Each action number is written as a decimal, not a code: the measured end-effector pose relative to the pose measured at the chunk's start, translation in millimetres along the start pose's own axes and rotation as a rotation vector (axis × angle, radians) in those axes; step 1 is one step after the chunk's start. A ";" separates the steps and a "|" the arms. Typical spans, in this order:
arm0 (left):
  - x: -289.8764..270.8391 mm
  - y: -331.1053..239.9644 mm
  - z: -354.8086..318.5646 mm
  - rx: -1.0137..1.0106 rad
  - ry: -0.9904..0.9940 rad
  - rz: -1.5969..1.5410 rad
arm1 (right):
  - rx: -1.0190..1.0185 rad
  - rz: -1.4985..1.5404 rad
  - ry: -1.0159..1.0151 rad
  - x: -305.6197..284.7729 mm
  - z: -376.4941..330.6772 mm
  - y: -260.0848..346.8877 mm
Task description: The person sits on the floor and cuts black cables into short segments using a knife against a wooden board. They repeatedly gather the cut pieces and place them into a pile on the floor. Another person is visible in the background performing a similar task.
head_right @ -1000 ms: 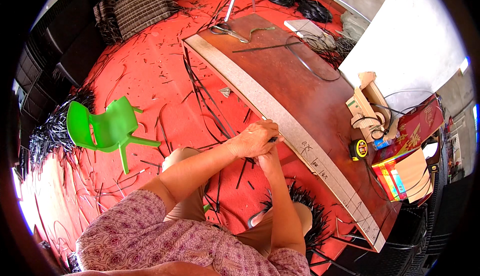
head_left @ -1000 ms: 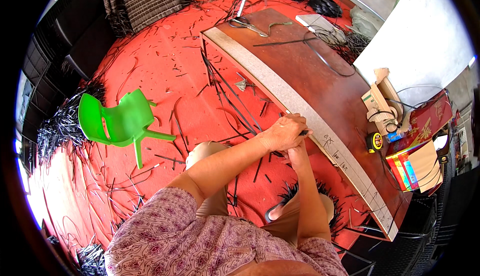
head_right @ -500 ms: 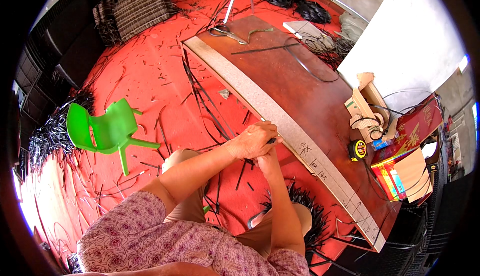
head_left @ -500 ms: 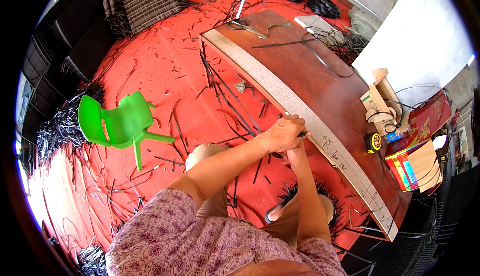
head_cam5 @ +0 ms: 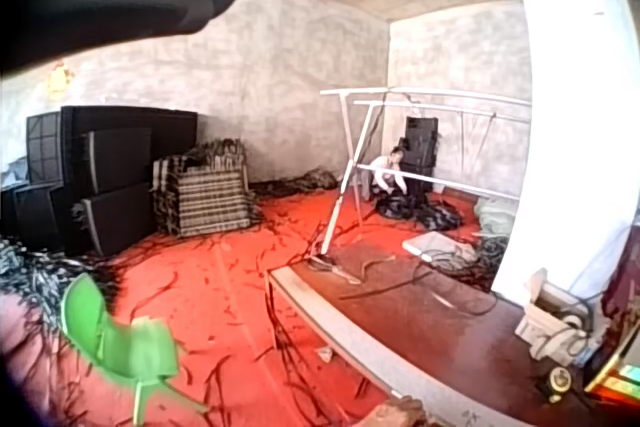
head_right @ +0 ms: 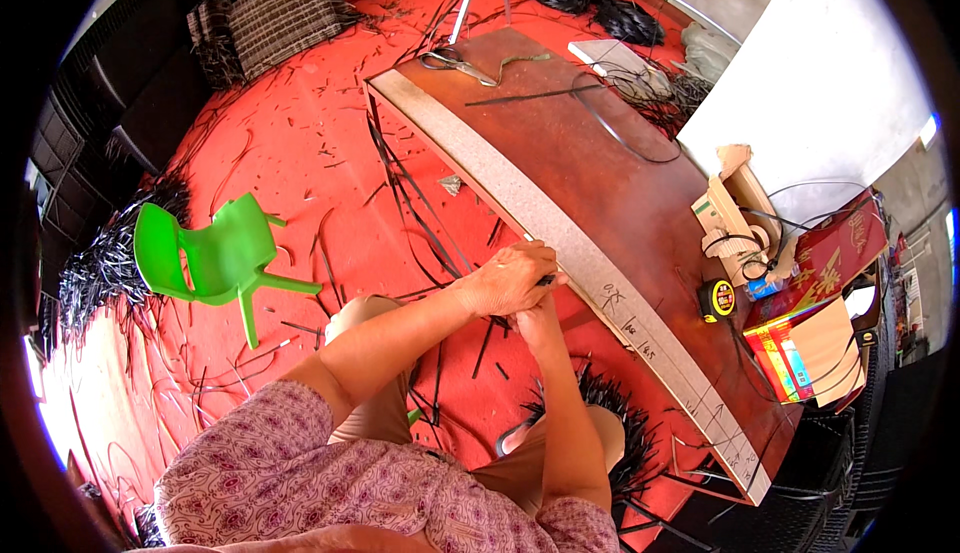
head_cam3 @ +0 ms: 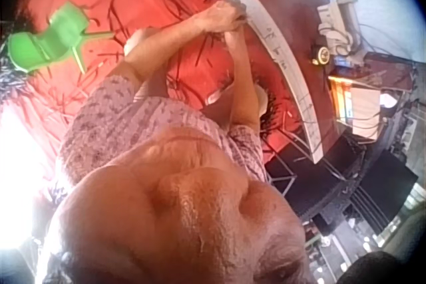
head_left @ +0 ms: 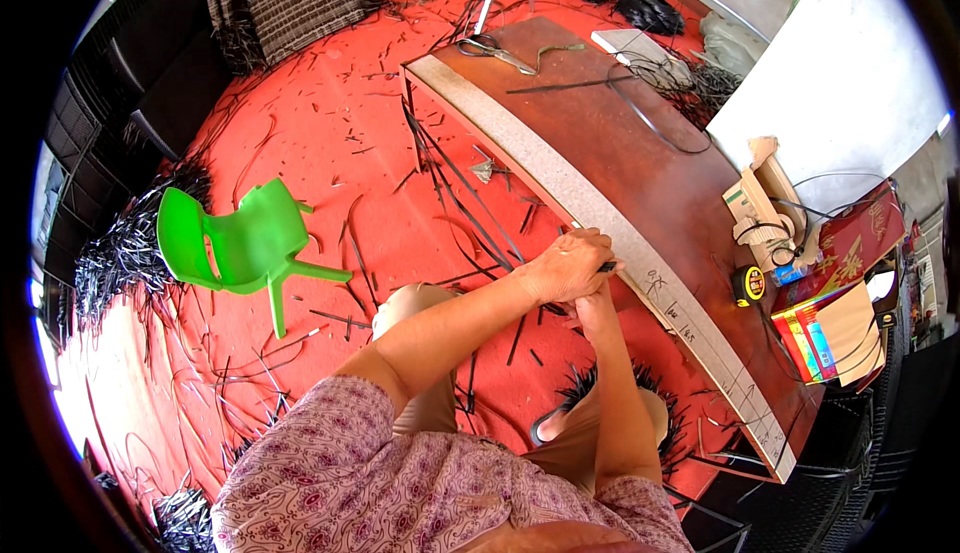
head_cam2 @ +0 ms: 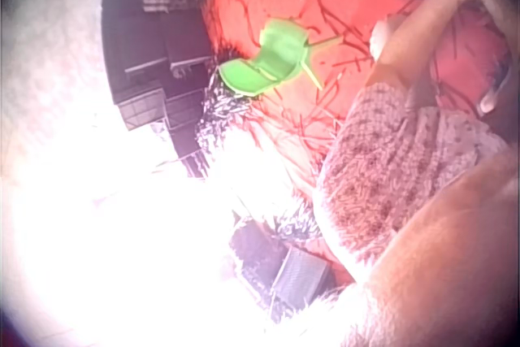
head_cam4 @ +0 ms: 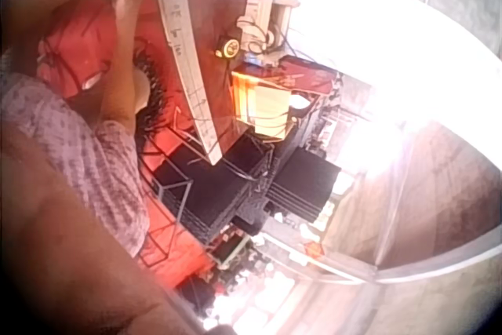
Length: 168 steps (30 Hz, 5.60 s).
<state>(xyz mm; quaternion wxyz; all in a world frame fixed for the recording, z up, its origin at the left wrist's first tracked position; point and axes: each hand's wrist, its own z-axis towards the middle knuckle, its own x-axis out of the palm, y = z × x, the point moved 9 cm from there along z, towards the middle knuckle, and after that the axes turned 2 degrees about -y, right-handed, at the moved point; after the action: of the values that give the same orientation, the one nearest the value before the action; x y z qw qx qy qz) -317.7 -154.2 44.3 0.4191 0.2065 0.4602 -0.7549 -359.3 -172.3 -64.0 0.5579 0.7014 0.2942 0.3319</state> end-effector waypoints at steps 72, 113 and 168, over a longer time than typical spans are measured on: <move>3.7 10.3 -1.8 -0.046 0.048 0.072 | -0.001 0.032 0.020 5.9 3.3 -2.2; 8.0 15.7 -8.6 -0.097 0.110 0.113 | 0.011 0.030 0.004 16.6 -1.6 0.7; 18.2 23.9 -12.6 -0.101 0.128 0.172 | 0.070 0.012 -0.016 15.1 -0.5 -9.2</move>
<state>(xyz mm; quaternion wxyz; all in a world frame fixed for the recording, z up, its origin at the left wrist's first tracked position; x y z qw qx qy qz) -309.2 -156.7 13.0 0.4619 0.2716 0.5042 -0.6773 -351.0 -158.3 -70.9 0.5336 0.7249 0.2969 0.3189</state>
